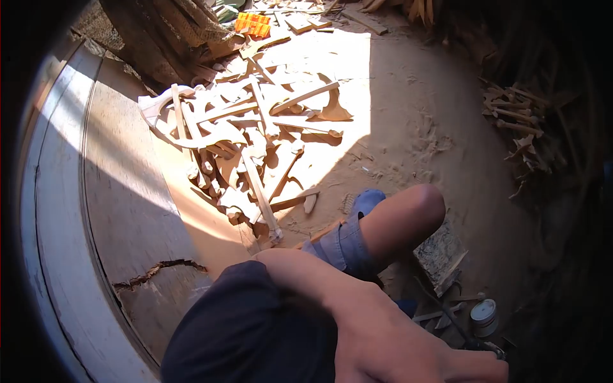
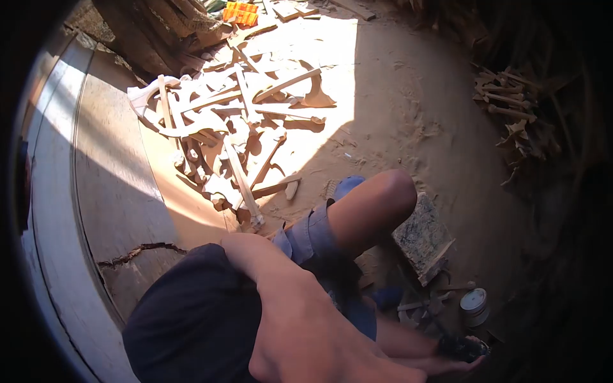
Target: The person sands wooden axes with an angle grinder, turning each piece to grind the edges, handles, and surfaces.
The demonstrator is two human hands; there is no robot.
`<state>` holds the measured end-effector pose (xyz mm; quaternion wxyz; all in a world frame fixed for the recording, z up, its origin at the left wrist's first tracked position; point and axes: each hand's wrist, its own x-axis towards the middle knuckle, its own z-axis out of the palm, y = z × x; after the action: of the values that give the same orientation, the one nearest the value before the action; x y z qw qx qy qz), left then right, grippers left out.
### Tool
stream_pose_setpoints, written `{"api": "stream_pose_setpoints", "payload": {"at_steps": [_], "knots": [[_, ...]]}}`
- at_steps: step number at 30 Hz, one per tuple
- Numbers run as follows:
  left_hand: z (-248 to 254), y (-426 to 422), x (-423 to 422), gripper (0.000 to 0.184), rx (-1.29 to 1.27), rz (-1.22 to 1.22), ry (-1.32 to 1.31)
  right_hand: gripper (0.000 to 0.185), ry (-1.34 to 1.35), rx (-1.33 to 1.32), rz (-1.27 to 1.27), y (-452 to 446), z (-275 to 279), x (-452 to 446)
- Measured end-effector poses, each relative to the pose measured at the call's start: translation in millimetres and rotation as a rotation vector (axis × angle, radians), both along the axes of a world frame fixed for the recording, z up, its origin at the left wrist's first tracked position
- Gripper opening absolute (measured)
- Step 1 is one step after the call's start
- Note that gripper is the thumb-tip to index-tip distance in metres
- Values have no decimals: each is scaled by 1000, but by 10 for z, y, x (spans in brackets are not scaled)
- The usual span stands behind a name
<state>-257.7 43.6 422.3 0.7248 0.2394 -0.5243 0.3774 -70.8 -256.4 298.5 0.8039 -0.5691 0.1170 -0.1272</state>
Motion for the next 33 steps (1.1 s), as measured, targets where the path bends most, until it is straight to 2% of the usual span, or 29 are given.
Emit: {"api": "stream_pose_setpoints", "payload": {"at_steps": [6, 8, 9, 11, 13, 14, 15, 16, 17, 18, 19, 20, 22, 23, 24, 25, 26, 27, 28, 29, 30, 31, 32, 33], "knots": [[-58, 231, -298, 25, 0, -96, 184, 41, 10, 11, 72, 150, -13, 93], [-65, 269, -298, 25, 57, 63, 166, 41, 16, 7, 90, 165, -14, 123], [-105, 355, -202, 26, 136, 224, 111, 41, 18, 9, 102, 174, -14, 136], [-196, 659, -333, 26, 351, 401, 250, 40, 32, 10, 120, 178, -31, 179], [-484, 1102, -473, 11, 485, 558, 428, 40, 33, 27, 142, 167, -33, 237], [-630, 1325, -543, 12, 564, 635, 511, 40, 37, 42, 153, 143, -34, 275], [-1007, 1466, -656, 9, 429, 814, 868, 40, 43, 58, 172, 108, -30, 337], [-1526, 1559, -695, 8, 132, 882, 1247, 40, 46, 75, 182, 71, -35, 377], [-1923, 1730, -830, 14, 67, 1102, 1704, 40, 45, 91, 190, 38, -39, 411], [-2633, 1849, -1125, 25, 105, 1340, 2043, 39, 44, 108, 202, 9, -46, 448], [-3321, 1966, -1415, 37, 146, 1469, 2417, 39, 35, 130, 214, -23, -46, 489], [-3578, 1936, -1736, 51, 169, 1277, 2779, 39, 28, 154, 222, -67, -54, 534], [-4091, 1731, -2132, 75, 104, 1178, 3146, 39, 13, 197, 235, -170, -47, 599], [-4400, 1692, -2392, 85, 321, 1056, 3125, 39, 10, 213, 245, -201, -61, 630], [-4391, 1544, -2393, 86, -41, 1103, 3153, 39, 12, 235, 257, -250, -83, 655], [-4425, 1471, -2382, 84, -59, 1240, 3114, 39, 10, 250, 263, -288, -102, 680], [-4310, 1448, -2366, 73, 22, 1349, 3010, 38, 6, 276, 267, -338, -114, 685], [-4601, 1556, -2486, 67, 152, 1422, 2854, 38, -3, 302, 264, -389, -117, 694], [-4597, 1594, -2462, 61, -148, 1315, 2693, 38, -10, 327, 266, -426, -127, 698], [-4864, 1664, -2520, 55, -230, 1329, 2592, 38, -15, 356, 269, -477, -138, 695], [-5020, 1704, -2607, 45, -52, 1449, 2450, 38, -24, 381, 273, -512, -146, 706], [-4840, 1622, -2505, 44, -22, 1524, 2322, 38, -40, 406, 282, -549, -164, 722], [-4487, 1562, -2332, 42, -447, 1151, 2216, 38, -57, 434, 287, -588, -183, 726], [-4115, 1494, -2184, 40, -604, 1080, 2115, 38, -70, 457, 288, -633, -188, 731]]}}
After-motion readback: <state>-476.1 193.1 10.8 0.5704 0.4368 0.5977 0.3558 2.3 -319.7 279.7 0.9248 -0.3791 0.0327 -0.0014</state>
